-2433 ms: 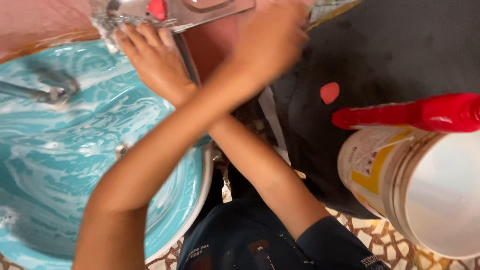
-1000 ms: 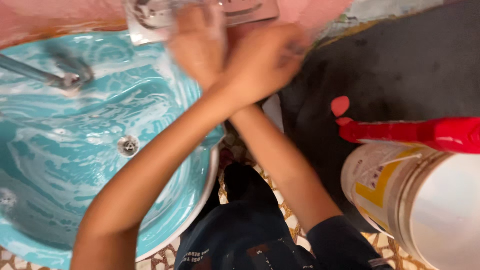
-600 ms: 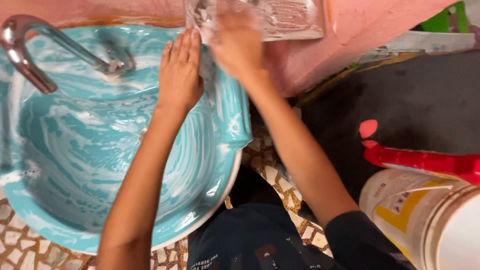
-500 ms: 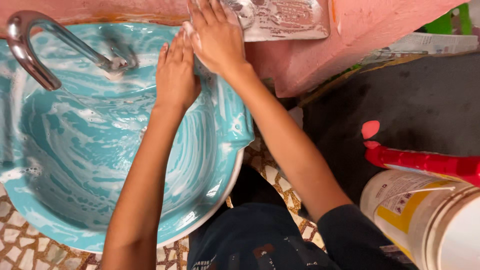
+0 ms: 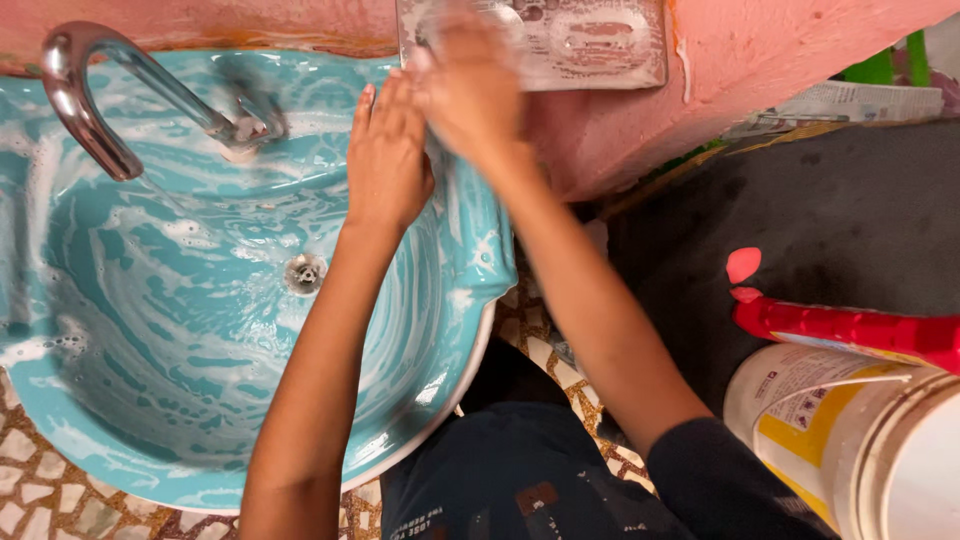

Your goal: The person scrubs the inside and edges of a blue sink with a scouring pad and soapy water, rinses the surfaces using a small white bucket, and cleans the attached metal soap tray.

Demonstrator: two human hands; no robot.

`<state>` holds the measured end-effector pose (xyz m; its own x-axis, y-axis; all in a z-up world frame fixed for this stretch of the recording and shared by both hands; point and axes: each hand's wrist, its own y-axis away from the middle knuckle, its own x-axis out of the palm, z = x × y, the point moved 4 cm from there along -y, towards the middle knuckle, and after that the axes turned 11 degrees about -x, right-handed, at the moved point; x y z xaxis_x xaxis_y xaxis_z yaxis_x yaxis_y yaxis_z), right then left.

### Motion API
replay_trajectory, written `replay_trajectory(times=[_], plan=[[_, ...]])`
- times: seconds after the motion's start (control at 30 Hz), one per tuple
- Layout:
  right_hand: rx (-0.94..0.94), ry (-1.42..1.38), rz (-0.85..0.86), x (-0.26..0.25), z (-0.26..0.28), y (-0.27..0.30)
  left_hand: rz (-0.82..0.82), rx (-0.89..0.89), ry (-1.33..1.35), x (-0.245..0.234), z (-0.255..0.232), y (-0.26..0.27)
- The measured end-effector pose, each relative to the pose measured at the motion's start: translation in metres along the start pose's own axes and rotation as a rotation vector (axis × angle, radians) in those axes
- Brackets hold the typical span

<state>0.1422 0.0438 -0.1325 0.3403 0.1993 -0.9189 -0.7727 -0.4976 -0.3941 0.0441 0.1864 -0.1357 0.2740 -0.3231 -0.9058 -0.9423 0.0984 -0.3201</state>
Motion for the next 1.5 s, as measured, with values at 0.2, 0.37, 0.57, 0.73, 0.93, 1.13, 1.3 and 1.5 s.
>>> replay_trajectory(times=[0.2, 0.37, 0.57, 0.73, 0.93, 1.13, 1.3, 1.5], plan=[[-0.247, -0.161, -0.115, 0.006, -0.034, 0.019, 0.078, 0.044, -0.105, 0.024, 0.031, 0.027], [-0.154, 0.295, -0.391, -0.043, -0.122, 0.079, 0.039, -0.057, 0.106, 0.015, 0.021, 0.083], [-0.164, -0.153, -0.388, -0.031, 0.001, 0.051, 0.259, -0.280, 0.285, -0.021, 0.023, 0.199], [-0.393, -0.324, 0.082, -0.021, 0.086, 0.080, 0.407, -0.486, 0.172, -0.050, 0.053, 0.296], [-0.934, -0.787, 0.415, -0.027, 0.190, 0.216, 0.427, -0.610, 0.042, -0.072, 0.061, 0.359], [-0.868, -0.699, 0.508, -0.033, 0.293, 0.271, 0.166, -0.541, 0.039, -0.069, 0.057, 0.372], [-0.737, -0.406, 0.837, -0.025, 0.180, 0.206, 0.096, -0.558, 0.124, -0.076, 0.055, 0.371], [-0.675, -0.416, 0.806, -0.025, 0.283, 0.246, 0.034, -0.534, 0.136, -0.079, 0.054, 0.371]])
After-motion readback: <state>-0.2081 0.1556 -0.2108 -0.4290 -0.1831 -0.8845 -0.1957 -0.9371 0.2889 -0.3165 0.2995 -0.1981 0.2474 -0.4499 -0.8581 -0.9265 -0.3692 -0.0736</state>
